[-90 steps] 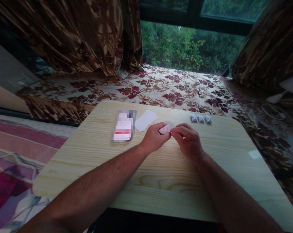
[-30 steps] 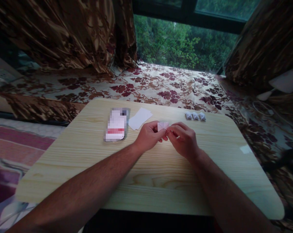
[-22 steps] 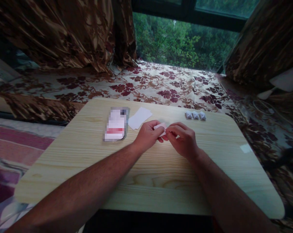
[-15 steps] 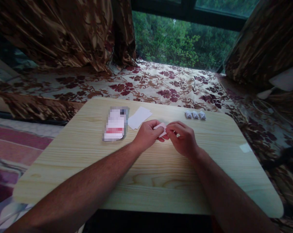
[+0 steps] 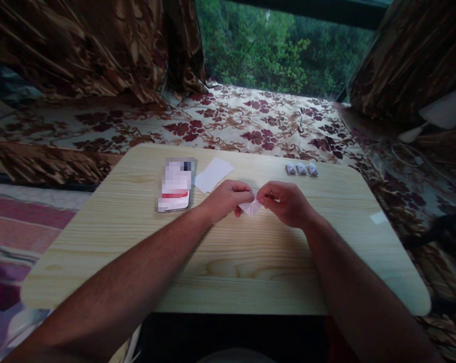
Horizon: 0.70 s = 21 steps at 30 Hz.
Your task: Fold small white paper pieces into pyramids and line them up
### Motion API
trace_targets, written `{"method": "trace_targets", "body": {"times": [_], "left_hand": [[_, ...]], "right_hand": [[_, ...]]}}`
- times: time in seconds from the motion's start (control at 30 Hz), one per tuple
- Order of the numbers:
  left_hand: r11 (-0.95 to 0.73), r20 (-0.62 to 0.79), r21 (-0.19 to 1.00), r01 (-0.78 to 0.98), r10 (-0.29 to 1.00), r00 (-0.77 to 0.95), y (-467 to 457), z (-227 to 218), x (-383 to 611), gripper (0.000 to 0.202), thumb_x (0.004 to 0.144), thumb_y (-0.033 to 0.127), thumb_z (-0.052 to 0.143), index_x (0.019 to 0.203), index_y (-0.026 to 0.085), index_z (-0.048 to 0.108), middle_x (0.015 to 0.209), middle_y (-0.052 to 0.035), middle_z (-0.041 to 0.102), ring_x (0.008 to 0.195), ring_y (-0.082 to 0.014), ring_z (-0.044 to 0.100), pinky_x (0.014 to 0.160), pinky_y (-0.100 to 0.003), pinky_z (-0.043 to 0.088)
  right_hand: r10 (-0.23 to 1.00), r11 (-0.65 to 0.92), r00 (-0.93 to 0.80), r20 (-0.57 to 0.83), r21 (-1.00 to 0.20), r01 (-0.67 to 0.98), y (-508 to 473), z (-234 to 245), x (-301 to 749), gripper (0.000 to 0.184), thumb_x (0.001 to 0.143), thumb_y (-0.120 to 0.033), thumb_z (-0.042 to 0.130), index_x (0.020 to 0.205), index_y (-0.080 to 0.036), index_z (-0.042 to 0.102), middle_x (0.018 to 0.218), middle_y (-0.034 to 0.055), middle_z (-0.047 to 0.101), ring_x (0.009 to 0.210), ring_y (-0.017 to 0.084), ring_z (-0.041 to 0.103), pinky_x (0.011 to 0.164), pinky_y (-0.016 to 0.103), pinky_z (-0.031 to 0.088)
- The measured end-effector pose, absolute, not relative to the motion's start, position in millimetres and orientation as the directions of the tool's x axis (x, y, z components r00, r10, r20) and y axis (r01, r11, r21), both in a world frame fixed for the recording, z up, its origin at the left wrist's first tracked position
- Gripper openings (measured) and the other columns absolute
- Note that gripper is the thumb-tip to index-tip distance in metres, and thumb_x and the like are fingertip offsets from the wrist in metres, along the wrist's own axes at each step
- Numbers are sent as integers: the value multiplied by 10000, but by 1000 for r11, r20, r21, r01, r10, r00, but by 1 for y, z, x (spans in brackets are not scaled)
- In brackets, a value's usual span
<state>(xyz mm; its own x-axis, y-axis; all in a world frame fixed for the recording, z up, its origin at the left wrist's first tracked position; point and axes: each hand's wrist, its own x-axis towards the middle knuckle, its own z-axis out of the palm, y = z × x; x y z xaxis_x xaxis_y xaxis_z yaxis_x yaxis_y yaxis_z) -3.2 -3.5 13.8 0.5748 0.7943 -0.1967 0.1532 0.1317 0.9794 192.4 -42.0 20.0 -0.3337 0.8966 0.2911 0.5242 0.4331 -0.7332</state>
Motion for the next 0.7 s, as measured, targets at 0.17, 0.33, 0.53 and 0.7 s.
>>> {"method": "trace_targets", "body": {"times": [0.17,0.33,0.53,0.7], "left_hand": [[116,-199,978,171,750,630,-1,13,-5,107,669,233,631,663,128,653,540,30,549,461,-66,471,408,-177,392],[131,-215,976,175,721,658,2,13,-8,100,656,214,627,662,122,666,550,21,570,467,-73,483,413,-187,399],[131,-227,973,189,684,694,6,12,-11,88,640,182,620,657,122,682,519,26,563,459,-68,468,438,-186,371],[108,-243,968,227,640,729,5,14,-13,98,631,182,625,662,123,696,512,26,557,474,-67,475,472,-186,358]], "right_hand": [[889,430,-378,257,-750,502,-42,19,193,102,840,-141,599,830,-165,698,781,17,692,691,120,587,651,237,430],[888,421,-390,242,-770,480,-44,21,193,93,834,-140,604,826,-163,694,754,8,685,665,111,574,626,223,425],[885,404,-410,221,-802,439,-46,24,192,75,836,-158,623,825,-156,697,752,10,687,660,108,578,618,216,427],[877,391,-441,191,-818,423,-48,26,191,76,845,-178,630,824,-154,699,748,11,687,651,107,575,617,221,428]]}}
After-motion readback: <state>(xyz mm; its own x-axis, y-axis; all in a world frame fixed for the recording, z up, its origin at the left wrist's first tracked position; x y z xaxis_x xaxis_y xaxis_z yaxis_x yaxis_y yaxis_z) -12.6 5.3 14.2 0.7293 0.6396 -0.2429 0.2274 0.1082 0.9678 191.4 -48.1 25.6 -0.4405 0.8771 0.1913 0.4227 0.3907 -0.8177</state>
